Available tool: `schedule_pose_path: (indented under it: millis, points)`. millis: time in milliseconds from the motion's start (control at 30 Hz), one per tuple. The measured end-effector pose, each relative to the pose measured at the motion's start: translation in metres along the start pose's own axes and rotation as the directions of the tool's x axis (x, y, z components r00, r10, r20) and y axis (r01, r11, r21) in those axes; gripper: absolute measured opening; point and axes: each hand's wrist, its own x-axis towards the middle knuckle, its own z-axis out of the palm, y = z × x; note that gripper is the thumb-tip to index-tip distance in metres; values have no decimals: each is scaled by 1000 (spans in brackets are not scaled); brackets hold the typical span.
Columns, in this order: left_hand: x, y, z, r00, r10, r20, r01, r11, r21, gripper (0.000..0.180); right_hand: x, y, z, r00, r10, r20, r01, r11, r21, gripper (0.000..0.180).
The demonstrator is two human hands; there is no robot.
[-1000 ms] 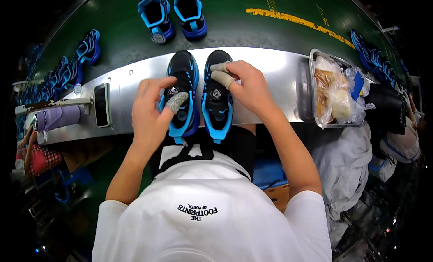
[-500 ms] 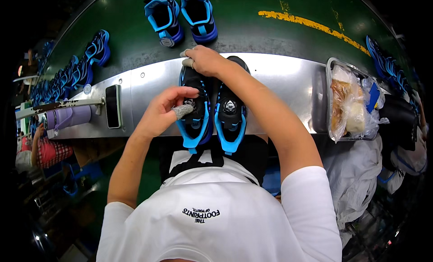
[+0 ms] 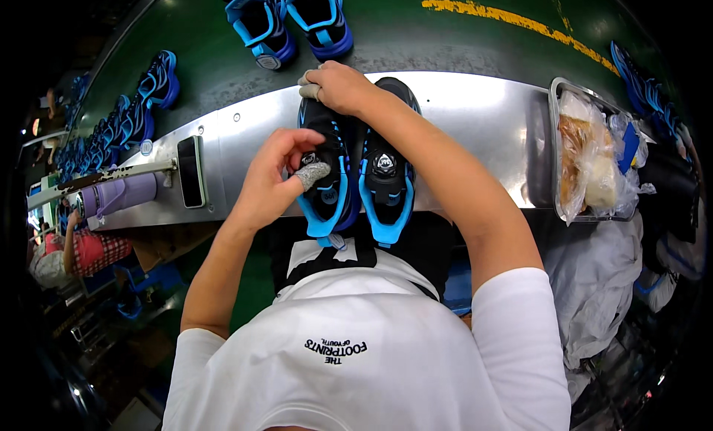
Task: The person wipes the exterior surfaces and midsoles of a pair of black and blue sneakers using a small piece of cloth while wearing protective finger cots.
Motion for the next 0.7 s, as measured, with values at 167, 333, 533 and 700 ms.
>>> schedule_pose_path:
  millis: [167, 333, 533, 700]
  points:
    - [3, 7, -3, 995, 95, 42, -91, 992, -92, 42, -1, 6, 3, 1000, 21, -18, -21, 1000, -4, 35]
    - [1, 1, 4, 999, -30, -22, 28, 998, -59, 45, -4, -3, -1, 998, 5, -59, -4, 1000, 19, 30]
    - [-2, -5, 0, 996, 89, -24, -90, 995, -41, 43, -5, 3, 0, 998, 32, -48, -31, 999, 22, 31]
    - [0, -7, 13, 984, 26, -176, -15, 998, 66, 45, -6, 2, -2, 999, 33, -37, -32, 999, 28, 31]
